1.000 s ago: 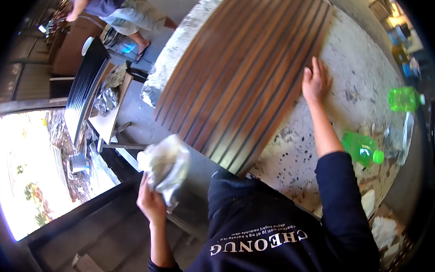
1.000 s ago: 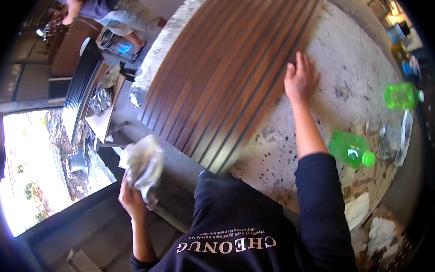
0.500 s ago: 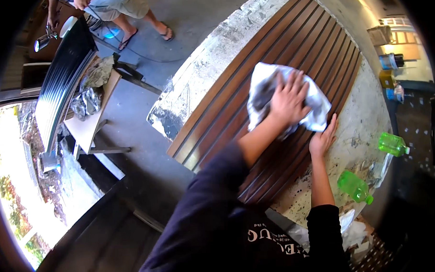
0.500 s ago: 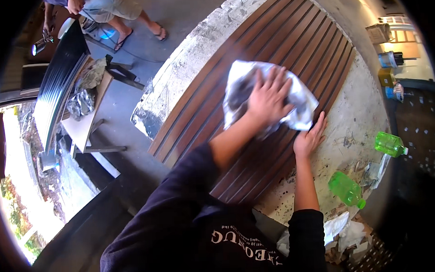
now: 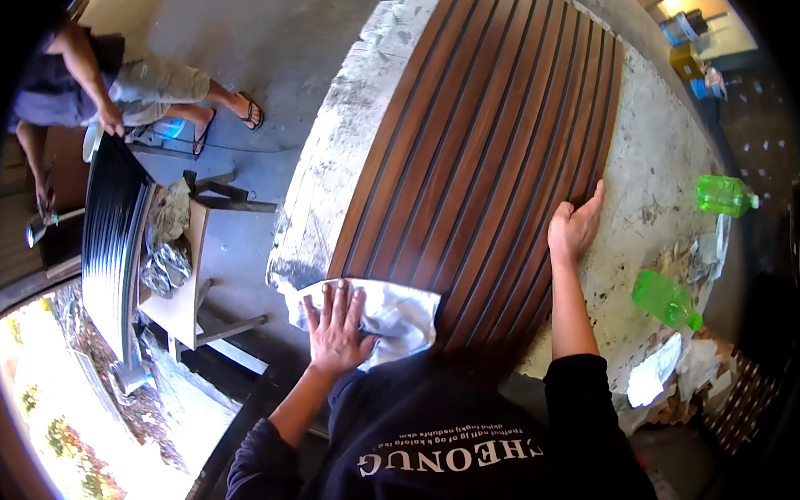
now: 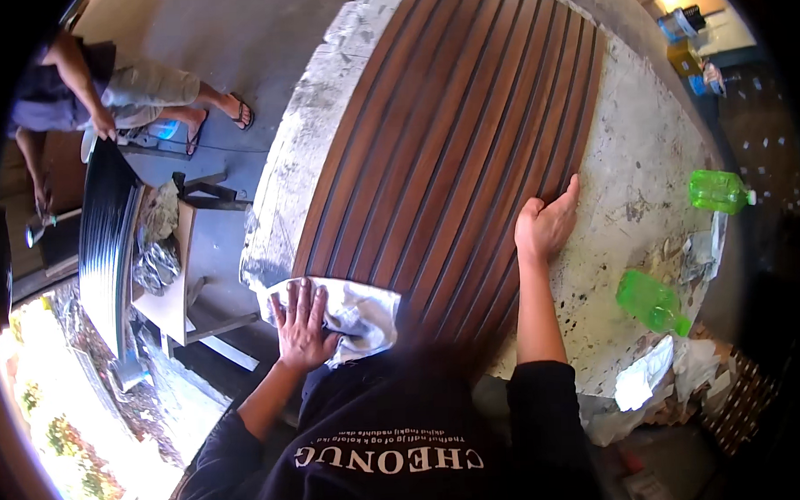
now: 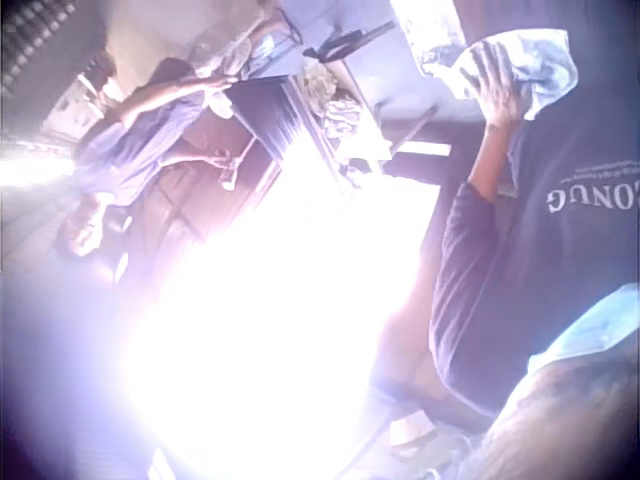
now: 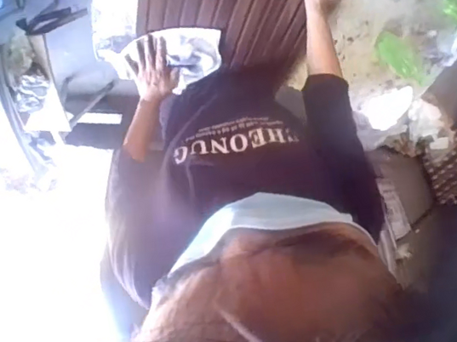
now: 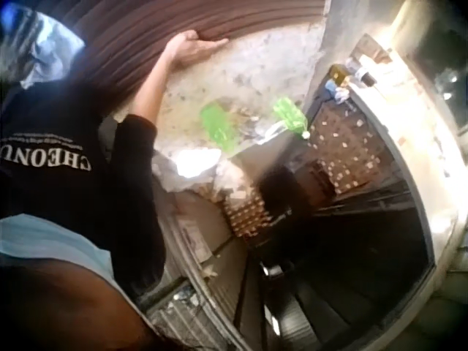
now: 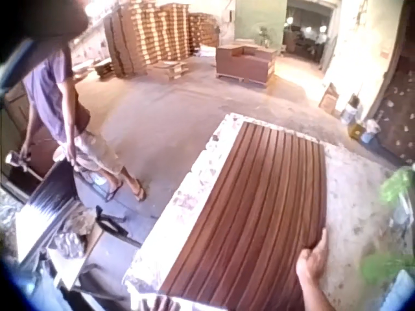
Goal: The person wipes a wooden slatted panel with a cloth, applying liquid from a green plastic bottle to clean the surface.
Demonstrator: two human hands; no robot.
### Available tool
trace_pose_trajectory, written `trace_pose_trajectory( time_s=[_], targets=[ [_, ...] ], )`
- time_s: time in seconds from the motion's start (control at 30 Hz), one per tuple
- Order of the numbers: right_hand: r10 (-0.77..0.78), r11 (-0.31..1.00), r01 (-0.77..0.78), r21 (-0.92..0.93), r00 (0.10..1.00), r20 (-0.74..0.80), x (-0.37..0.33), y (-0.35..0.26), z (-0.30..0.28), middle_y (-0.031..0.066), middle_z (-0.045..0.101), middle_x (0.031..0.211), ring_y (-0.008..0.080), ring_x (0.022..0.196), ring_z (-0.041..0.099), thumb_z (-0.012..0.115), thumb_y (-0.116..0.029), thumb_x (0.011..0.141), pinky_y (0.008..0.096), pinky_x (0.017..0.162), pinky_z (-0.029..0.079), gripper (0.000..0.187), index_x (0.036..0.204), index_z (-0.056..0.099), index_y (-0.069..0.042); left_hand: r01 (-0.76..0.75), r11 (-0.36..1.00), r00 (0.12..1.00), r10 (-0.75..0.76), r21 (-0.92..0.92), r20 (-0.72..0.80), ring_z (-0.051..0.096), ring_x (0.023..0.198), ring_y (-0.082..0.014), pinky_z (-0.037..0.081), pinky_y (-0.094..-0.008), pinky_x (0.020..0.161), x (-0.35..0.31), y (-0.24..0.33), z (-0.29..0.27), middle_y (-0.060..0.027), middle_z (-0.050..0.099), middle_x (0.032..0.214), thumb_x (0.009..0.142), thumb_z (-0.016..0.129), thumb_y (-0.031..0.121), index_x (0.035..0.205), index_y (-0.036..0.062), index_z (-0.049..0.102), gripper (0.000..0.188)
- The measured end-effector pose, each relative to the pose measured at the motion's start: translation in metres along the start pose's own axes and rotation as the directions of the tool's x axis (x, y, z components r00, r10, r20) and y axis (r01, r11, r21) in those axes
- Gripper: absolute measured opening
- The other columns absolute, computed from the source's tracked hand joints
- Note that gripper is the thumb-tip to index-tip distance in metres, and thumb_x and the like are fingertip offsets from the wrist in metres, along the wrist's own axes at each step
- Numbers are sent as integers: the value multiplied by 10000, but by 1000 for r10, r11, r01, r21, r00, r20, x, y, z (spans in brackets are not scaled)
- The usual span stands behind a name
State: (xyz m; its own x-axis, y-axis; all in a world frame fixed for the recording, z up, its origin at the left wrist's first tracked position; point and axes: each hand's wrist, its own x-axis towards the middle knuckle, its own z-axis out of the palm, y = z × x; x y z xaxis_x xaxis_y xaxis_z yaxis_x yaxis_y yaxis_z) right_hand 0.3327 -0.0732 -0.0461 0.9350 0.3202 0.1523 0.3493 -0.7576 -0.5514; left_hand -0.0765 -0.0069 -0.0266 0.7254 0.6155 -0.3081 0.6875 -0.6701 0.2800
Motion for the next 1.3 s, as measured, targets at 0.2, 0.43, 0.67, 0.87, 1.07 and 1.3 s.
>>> trace_pose_trajectory(
  time_s=[0.2, 0.43, 0.67, 0.87, 1.07, 1.3],
  targets=[
    [-210, 974, 198, -107, 971, -111, -1, 13, -7, 256, 447, 1330, 391, 1243, 433, 433, -42, 741, 427, 1065, 332, 617, 1344, 350, 63, -180, 980, 974, 189, 83, -123, 101, 1430, -390, 116, -670, 1065, 220, 56, -60, -163, 137, 1555, 757, 569, 454, 1455, 93, 297, 831],
    [-121, 990, 128, 56, 986, -112, 0, -4, 2, 262, 478, 1292, 401, 1183, 478, 443, -45, 739, 425, 1020, 378, 612, 1335, 362, 71, -123, 969, 825, 220, 215, -520, 169, 1426, -317, 143, -611, 1096, 435, 78, -99, -115, 229, 1535, 904, 386, 565, 1441, 106, 304, 711],
    [-49, 998, 44, -35, 990, -135, 4, 13, -4, 280, 525, 1195, 418, 1068, 532, 472, -52, 745, 458, 950, 421, 630, 1351, 338, 53, -244, 956, 964, 258, 162, -67, 129, 1426, -388, 103, -673, 1063, 152, 19, -34, -179, 168, 1544, 799, 509, 559, 1443, 43, 302, 850],
    [-93, 994, 102, 48, 983, -159, 3, 1, -10, 291, 506, 1203, 421, 1075, 517, 464, -37, 724, 463, 961, 408, 660, 1362, 322, 54, -234, 972, 970, 231, 29, 71, 163, 1406, -423, -40, -647, 1075, 22, -12, -18, -239, 226, 1506, 788, 520, 605, 1443, 23, 274, 910],
    [-151, 982, 163, 96, 981, -122, 0, 9, -6, 278, 407, 1336, 407, 1241, 409, 428, -4, 733, 449, 1074, 315, 664, 1375, 283, 79, -170, 981, 984, 174, 93, -30, 154, 1419, -392, -4, -652, 1085, 170, 21, -51, -182, 207, 1530, 780, 502, 615, 1473, 135, 266, 875],
    [-8, 979, 20, 205, 998, -60, -3, -1, -18, 243, 342, 1427, 367, 1344, 313, 371, 48, 667, 426, 1145, 207, 742, 1401, 267, 66, -309, 932, 900, 351, 191, -258, 146, 1424, -361, 158, -591, 1100, 470, 83, -130, -148, 198, 1538, 828, 539, 496, 1444, 73, 278, 791]
  ],
)
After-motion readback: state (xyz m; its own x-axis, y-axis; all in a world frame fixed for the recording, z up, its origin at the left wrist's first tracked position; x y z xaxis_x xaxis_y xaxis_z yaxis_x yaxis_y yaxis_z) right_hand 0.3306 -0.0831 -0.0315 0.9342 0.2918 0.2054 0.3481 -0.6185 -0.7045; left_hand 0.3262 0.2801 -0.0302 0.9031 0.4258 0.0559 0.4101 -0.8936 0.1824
